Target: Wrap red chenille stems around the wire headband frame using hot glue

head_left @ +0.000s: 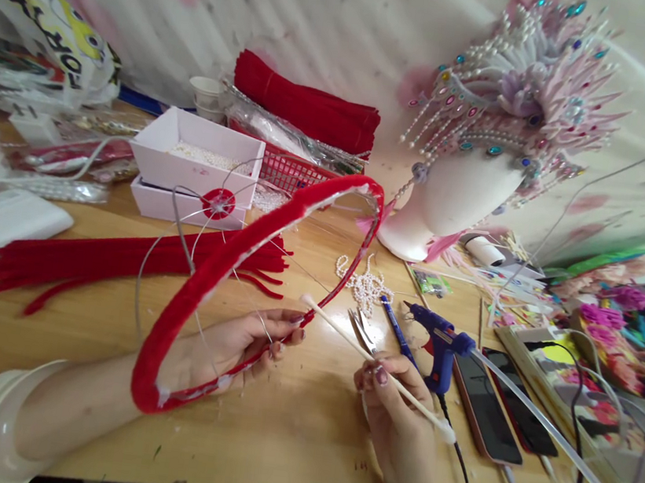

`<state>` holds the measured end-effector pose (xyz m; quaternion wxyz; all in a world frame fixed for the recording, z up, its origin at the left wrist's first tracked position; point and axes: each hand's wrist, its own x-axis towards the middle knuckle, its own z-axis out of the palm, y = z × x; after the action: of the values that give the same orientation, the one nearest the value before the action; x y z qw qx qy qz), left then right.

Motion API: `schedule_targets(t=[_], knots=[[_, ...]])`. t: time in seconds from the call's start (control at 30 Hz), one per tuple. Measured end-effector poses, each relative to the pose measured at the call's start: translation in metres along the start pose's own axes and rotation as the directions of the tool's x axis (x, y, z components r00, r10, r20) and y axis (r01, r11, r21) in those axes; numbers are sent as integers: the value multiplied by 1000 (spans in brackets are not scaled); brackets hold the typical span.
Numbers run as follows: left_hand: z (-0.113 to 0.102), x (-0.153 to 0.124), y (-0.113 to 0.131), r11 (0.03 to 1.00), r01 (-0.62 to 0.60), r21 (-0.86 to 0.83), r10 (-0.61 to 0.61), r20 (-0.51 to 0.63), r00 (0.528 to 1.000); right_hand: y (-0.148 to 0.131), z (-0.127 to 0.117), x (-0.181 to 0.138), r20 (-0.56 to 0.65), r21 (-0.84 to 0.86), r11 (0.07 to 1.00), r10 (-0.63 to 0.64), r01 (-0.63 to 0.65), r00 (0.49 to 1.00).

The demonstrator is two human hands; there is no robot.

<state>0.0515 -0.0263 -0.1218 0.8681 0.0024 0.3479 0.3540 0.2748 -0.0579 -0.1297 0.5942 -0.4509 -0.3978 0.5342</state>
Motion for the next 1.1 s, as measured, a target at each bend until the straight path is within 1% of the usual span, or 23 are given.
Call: schedule_targets(t=[0.17, 0.37, 0.5, 0.87, 1.1], knots=[[-2, 1, -1, 1000, -7, -2, 7, -1, 1000, -1, 2, 0, -13, -25, 997, 75, -75, 997], [-4, 1, -2, 1000, -10, 3, 10, 2, 1000, -1, 4, -3, -114, -108, 989, 86, -99, 990], [-3, 0, 0, 1000, -9, 13, 9, 0, 1000, -4, 5, -2, -138, -88, 989, 108, -121, 985], [-6, 3, -2, 999, -9, 44, 8, 17, 1000, -9, 1, 10, -91, -22, 996, 80, -83, 993], [-8, 5, -2, 998, -17, 62, 14, 49, 999, -11, 2, 12, -91, -19, 998, 64, -66, 994]])
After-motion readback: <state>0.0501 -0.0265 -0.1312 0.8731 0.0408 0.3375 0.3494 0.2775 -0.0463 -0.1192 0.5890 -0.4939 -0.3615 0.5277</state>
